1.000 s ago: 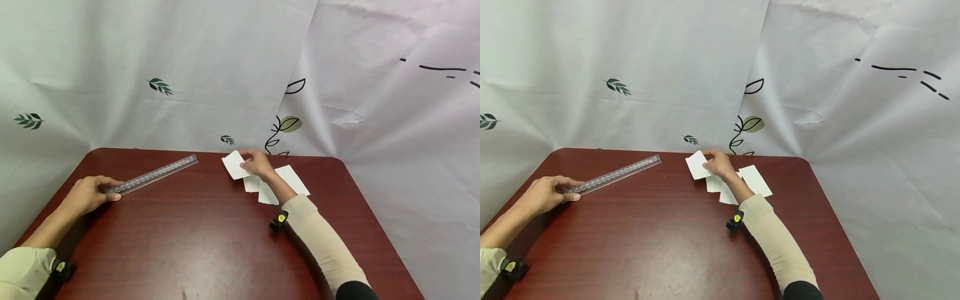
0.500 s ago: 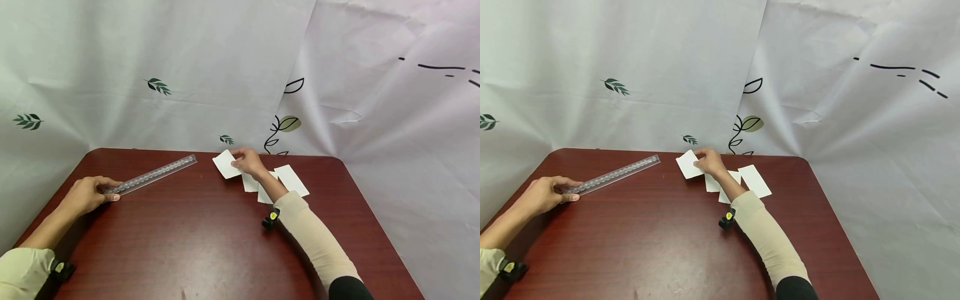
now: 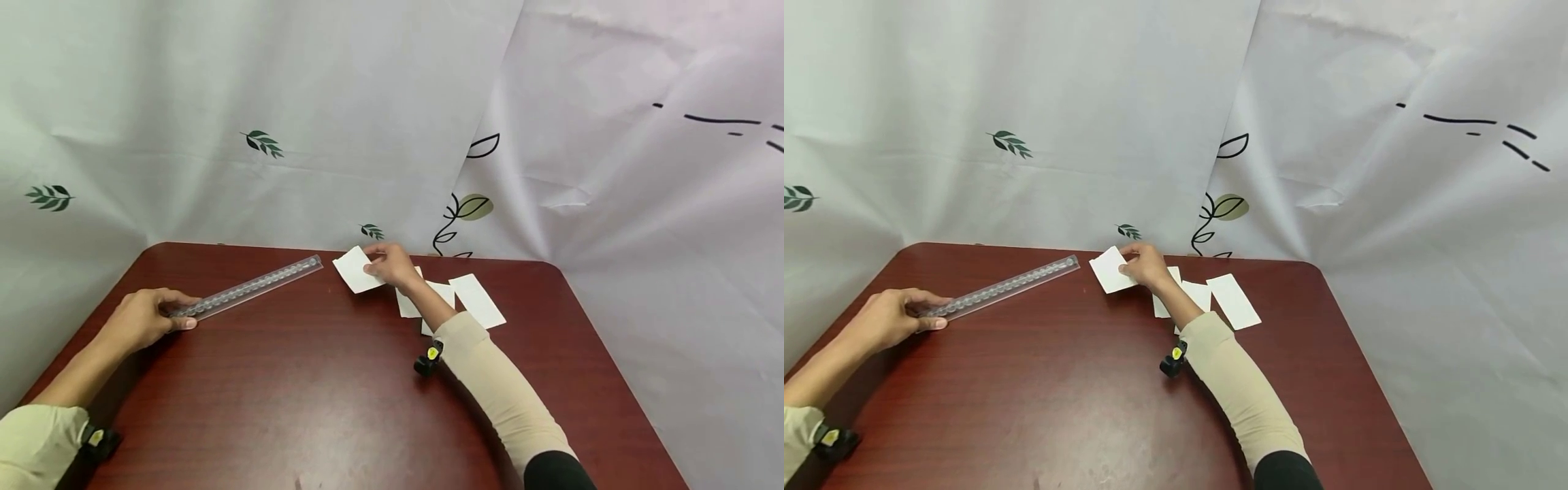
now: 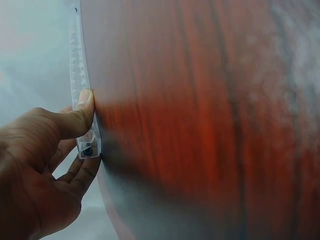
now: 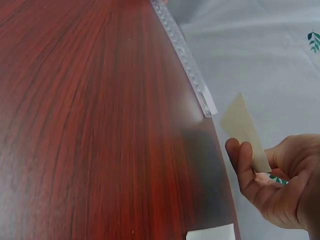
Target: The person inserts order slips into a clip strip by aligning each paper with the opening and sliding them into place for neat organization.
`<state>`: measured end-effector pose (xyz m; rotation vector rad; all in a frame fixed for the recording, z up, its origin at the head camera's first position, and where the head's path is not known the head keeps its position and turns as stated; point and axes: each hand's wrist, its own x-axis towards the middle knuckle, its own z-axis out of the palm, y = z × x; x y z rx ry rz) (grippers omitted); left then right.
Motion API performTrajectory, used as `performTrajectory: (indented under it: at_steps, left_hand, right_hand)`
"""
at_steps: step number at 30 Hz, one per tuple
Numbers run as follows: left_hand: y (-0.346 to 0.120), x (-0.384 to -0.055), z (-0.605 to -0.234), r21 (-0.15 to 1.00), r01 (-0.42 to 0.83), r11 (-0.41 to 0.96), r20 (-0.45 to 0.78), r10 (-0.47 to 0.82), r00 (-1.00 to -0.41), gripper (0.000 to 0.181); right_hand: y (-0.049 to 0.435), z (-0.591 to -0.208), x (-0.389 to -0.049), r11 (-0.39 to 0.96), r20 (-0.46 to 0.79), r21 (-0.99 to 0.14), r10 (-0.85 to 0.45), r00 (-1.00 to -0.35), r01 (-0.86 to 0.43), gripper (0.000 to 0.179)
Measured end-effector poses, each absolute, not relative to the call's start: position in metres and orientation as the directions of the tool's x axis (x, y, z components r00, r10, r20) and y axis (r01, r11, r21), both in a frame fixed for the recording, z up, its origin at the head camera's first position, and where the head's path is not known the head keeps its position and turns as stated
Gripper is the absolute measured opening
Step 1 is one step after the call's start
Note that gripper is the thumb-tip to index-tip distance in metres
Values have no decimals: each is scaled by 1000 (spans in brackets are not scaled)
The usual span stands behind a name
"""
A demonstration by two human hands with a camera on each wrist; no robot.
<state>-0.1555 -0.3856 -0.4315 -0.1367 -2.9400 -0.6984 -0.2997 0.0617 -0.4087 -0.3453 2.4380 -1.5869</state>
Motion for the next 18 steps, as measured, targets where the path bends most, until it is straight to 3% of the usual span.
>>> performTrajectory:
  at_steps: [18]
  left_hand:
    - [-386, -155, -432, 435, 122, 892, 146, 64, -987, 43]
  right_hand:
    - [31, -414, -299, 446, -63, -889, -338, -939, -100, 34]
